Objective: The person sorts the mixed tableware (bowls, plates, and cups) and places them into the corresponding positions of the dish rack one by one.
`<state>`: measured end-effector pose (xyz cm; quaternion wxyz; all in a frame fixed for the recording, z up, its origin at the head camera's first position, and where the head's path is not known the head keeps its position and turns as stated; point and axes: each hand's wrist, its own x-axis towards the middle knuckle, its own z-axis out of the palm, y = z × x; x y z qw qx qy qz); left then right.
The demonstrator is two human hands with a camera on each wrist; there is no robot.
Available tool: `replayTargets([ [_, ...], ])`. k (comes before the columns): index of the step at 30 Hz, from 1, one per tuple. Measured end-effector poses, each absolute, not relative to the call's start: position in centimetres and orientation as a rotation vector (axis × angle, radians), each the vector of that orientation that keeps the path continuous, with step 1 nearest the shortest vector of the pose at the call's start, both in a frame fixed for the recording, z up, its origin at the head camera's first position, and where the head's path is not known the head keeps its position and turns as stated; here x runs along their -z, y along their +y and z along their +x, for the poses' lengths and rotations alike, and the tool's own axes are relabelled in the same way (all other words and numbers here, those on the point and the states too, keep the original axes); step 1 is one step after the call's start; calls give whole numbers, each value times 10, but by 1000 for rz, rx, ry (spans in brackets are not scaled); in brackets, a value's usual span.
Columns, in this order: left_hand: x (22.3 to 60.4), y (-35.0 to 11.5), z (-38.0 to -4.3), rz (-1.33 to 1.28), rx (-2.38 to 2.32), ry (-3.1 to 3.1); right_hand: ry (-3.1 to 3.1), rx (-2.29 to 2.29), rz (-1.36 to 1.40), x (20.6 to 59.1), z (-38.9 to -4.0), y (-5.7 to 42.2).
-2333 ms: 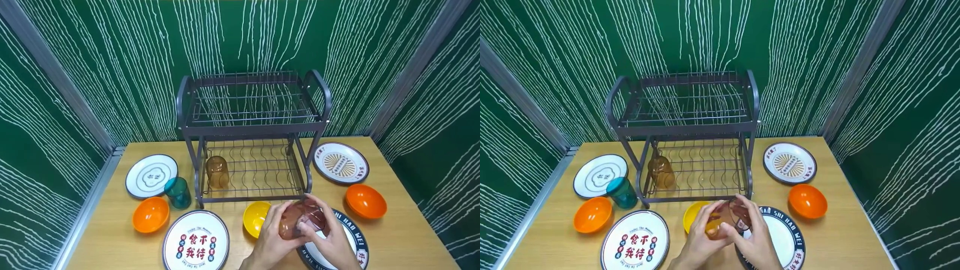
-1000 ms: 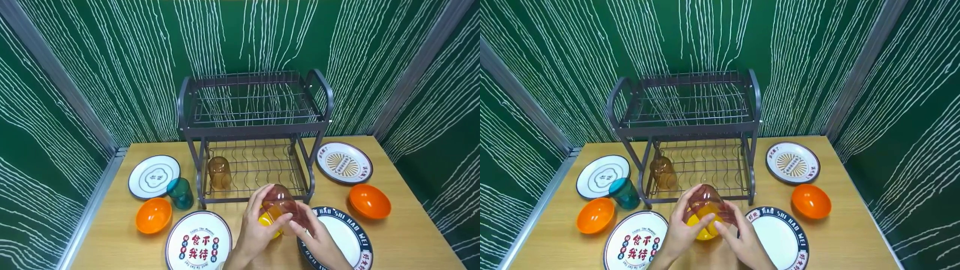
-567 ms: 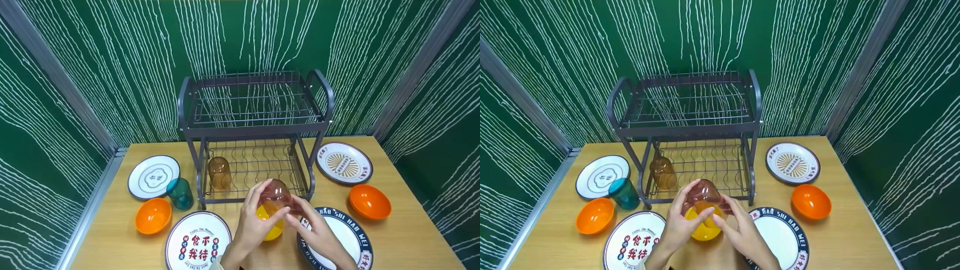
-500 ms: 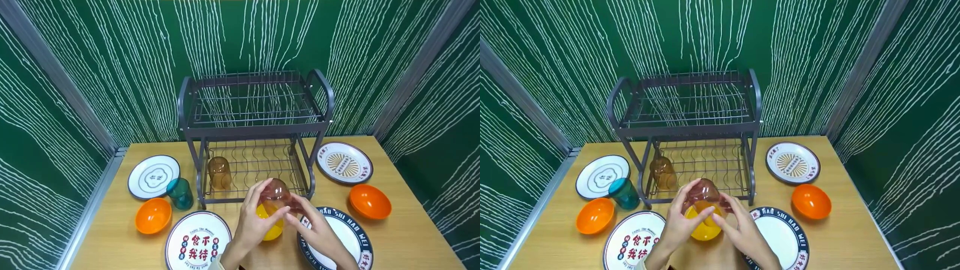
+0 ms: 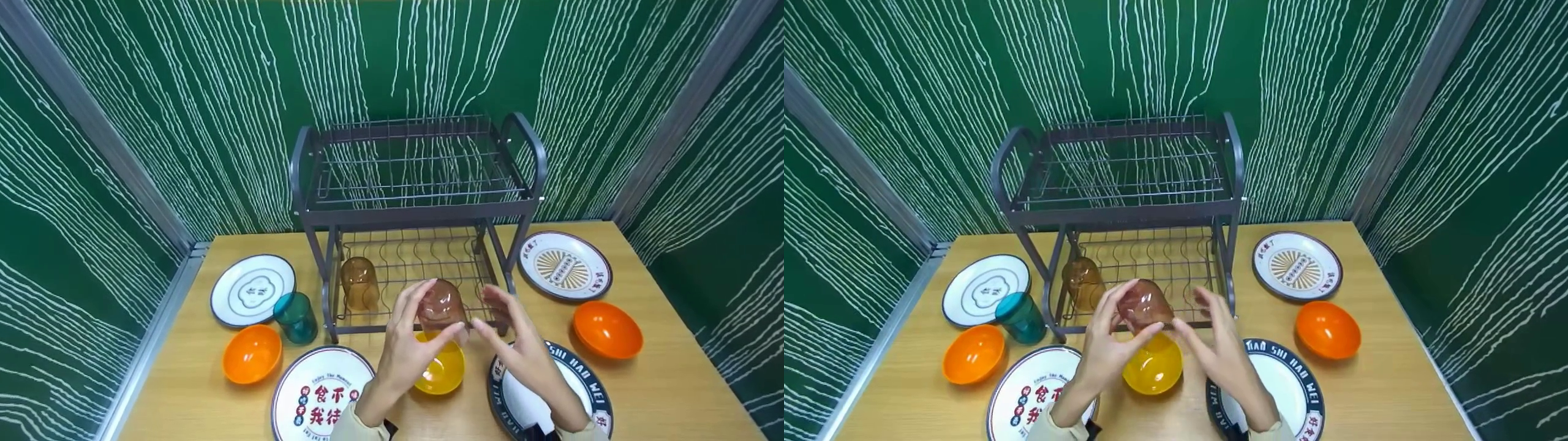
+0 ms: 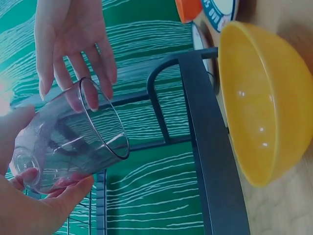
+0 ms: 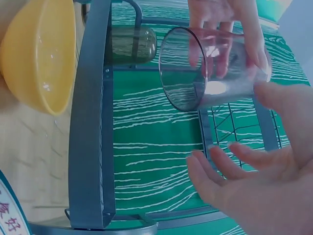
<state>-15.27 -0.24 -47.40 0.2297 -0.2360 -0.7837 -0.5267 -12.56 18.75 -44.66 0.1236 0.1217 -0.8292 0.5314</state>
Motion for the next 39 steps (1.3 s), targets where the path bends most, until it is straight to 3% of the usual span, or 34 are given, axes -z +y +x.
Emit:
replayTargets([
  [24,475,-15,-178,-524,1377,-2272,-2381,-1509,118,465,-191,223],
  [39,477,-15,-196,-475,1282,-2282,-2248,-1605,130,435,-205,211],
])
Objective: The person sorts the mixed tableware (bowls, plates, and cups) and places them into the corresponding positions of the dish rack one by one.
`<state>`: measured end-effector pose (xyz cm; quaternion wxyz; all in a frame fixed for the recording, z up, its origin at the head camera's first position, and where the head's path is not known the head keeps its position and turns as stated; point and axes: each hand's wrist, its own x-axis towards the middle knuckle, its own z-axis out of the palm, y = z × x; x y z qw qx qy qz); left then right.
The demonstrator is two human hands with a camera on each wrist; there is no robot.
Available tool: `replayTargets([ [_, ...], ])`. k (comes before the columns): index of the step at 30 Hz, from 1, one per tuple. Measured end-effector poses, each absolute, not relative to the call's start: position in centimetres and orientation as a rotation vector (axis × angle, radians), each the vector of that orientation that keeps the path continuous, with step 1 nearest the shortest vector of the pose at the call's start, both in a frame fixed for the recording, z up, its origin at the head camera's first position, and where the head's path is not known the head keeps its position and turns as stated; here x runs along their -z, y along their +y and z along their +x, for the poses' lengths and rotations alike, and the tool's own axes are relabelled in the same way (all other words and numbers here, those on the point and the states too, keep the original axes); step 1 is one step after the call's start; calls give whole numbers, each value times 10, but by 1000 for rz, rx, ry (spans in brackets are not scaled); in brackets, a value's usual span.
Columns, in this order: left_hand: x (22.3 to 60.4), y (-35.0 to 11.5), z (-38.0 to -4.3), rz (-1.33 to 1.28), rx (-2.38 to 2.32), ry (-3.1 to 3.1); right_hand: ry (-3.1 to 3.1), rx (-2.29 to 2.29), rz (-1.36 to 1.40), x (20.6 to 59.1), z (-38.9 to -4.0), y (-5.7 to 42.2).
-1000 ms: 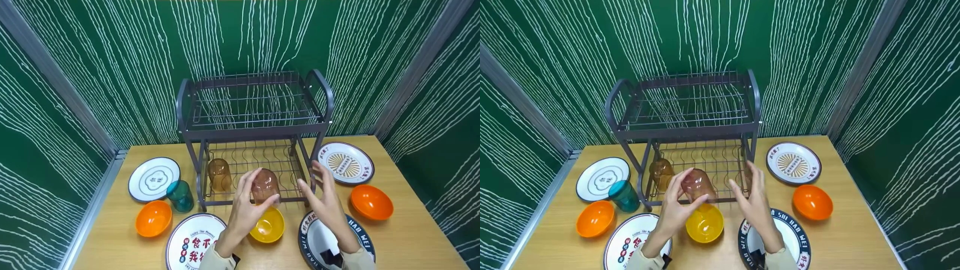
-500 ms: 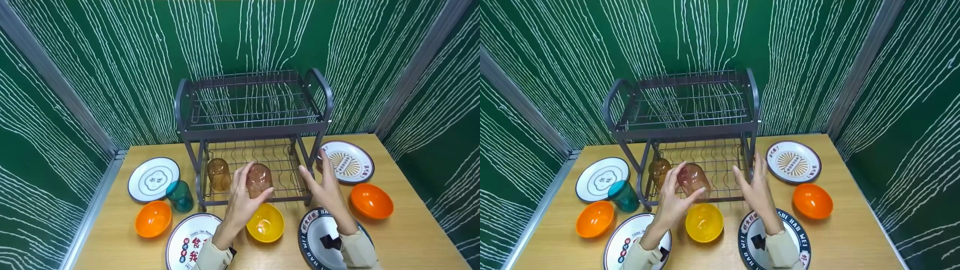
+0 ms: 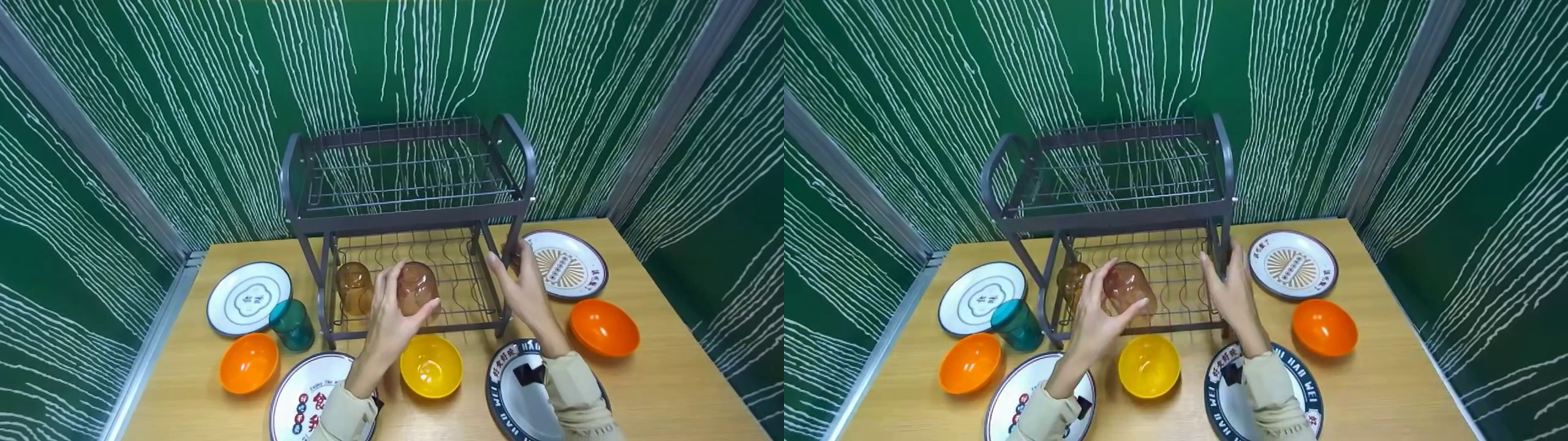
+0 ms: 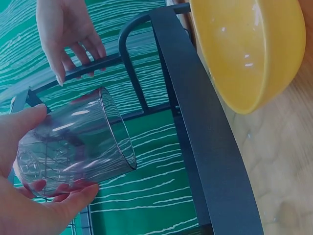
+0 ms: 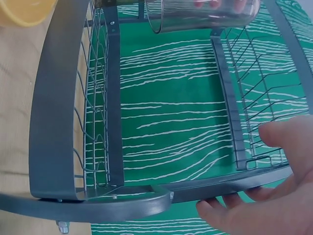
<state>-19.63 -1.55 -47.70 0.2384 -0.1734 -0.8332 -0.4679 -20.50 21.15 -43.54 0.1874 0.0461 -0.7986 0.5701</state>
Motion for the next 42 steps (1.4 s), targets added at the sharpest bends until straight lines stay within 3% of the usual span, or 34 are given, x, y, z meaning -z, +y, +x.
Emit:
replayTargets([
  [14,486,-14,-219,-510,1212,-2276,-2273,-1754,-50,472,-246,229],
  [22,495,-17,-230,-468,1217,-2339,-2330,-1748,-39,450,-232,220],
  [42,516,-18,-245,-444,1269,-2390,-2312,-1717,-19,451,-231,218],
])
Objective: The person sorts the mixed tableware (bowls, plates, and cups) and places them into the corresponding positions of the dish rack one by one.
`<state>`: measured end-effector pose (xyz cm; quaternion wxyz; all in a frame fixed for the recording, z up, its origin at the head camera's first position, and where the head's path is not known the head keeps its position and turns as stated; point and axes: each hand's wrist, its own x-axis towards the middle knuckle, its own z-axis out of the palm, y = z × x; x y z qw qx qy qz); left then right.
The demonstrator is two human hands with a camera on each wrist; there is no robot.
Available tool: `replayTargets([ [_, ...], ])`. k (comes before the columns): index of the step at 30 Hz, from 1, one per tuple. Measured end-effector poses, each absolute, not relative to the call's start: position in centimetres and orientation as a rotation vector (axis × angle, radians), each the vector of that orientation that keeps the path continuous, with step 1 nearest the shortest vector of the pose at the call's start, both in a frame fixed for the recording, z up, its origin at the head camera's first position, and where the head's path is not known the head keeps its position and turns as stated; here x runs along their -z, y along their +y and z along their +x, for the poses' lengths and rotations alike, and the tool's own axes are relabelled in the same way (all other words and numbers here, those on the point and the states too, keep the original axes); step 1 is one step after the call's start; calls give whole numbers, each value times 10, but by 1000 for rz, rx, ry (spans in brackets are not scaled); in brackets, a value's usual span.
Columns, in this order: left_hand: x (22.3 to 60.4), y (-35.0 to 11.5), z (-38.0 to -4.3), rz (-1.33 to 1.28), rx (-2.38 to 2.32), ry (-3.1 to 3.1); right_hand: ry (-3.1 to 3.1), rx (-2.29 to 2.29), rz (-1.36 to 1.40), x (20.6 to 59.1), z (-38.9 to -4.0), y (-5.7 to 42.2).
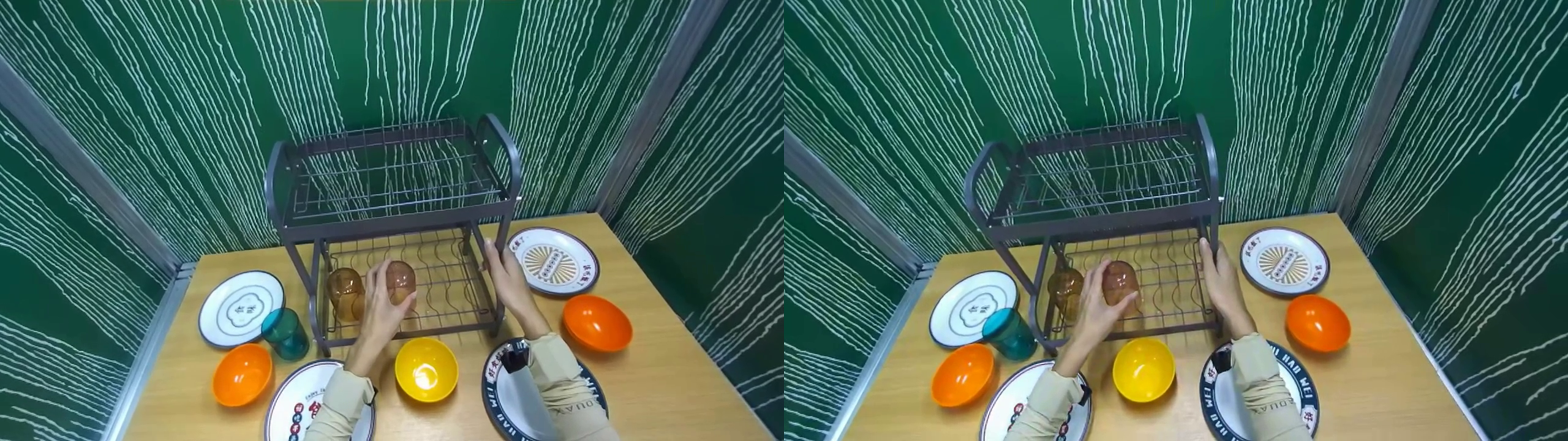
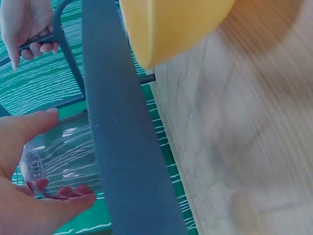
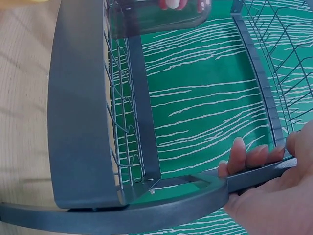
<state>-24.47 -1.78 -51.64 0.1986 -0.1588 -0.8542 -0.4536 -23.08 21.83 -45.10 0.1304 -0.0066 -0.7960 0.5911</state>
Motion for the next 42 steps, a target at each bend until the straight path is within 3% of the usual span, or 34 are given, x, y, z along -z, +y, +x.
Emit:
replayTargets([
  [34,518,-19,-246,-457,1208,-2406,-2248,-1760,-12,456,-234,218],
  [42,513,-19,-243,-460,1206,-2371,-2281,-1707,-26,483,-250,227],
])
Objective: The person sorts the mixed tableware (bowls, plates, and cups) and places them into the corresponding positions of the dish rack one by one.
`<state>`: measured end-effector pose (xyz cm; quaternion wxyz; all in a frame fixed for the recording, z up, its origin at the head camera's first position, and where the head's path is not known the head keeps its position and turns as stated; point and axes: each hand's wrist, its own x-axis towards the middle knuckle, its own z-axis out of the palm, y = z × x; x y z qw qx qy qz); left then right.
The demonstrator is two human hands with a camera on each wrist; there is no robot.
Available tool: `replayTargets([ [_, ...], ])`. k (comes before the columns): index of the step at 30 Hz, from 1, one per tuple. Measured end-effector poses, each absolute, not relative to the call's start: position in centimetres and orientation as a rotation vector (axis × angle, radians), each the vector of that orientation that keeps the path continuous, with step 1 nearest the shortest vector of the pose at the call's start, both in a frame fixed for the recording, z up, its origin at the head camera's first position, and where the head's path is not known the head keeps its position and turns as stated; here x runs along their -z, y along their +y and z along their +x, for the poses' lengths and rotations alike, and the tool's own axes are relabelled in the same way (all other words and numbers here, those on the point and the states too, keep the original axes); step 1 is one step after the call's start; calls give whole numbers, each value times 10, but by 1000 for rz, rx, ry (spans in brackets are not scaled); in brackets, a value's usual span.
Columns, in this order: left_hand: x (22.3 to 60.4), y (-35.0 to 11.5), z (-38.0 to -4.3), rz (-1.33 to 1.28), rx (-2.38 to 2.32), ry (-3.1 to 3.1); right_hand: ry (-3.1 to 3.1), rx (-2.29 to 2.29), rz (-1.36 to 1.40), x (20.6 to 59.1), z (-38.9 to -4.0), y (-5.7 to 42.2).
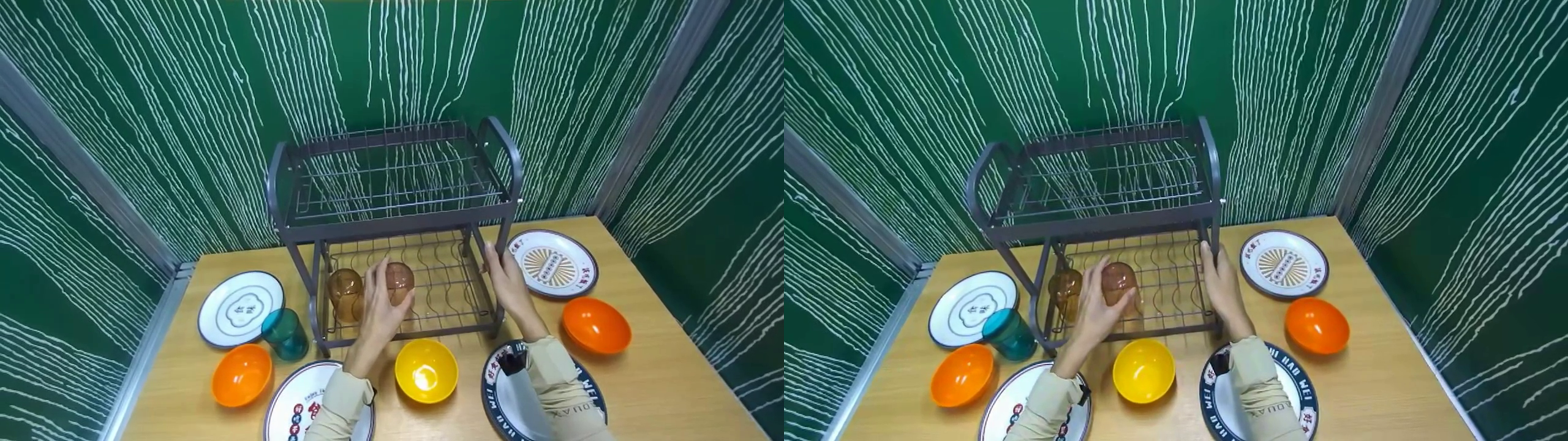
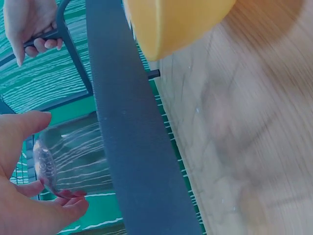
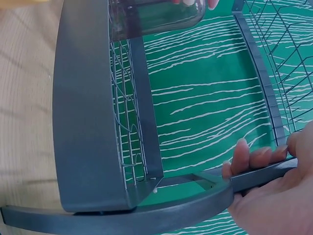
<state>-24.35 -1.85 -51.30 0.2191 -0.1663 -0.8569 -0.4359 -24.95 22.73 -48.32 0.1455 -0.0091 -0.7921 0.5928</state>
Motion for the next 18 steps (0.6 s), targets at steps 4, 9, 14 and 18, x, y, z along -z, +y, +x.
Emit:
replayTargets([
  [4,510,-18,-242,-468,1211,-2352,-2312,-1682,-47,488,-250,229],
  [9,508,-17,-238,-473,1196,-2329,-2310,-1747,4,477,-237,228],
  [14,503,-18,-230,-482,1157,-2306,-2309,-1766,83,480,-233,235],
  [18,498,-21,-224,-496,1150,-2285,-2364,-1730,96,488,-230,243],
])
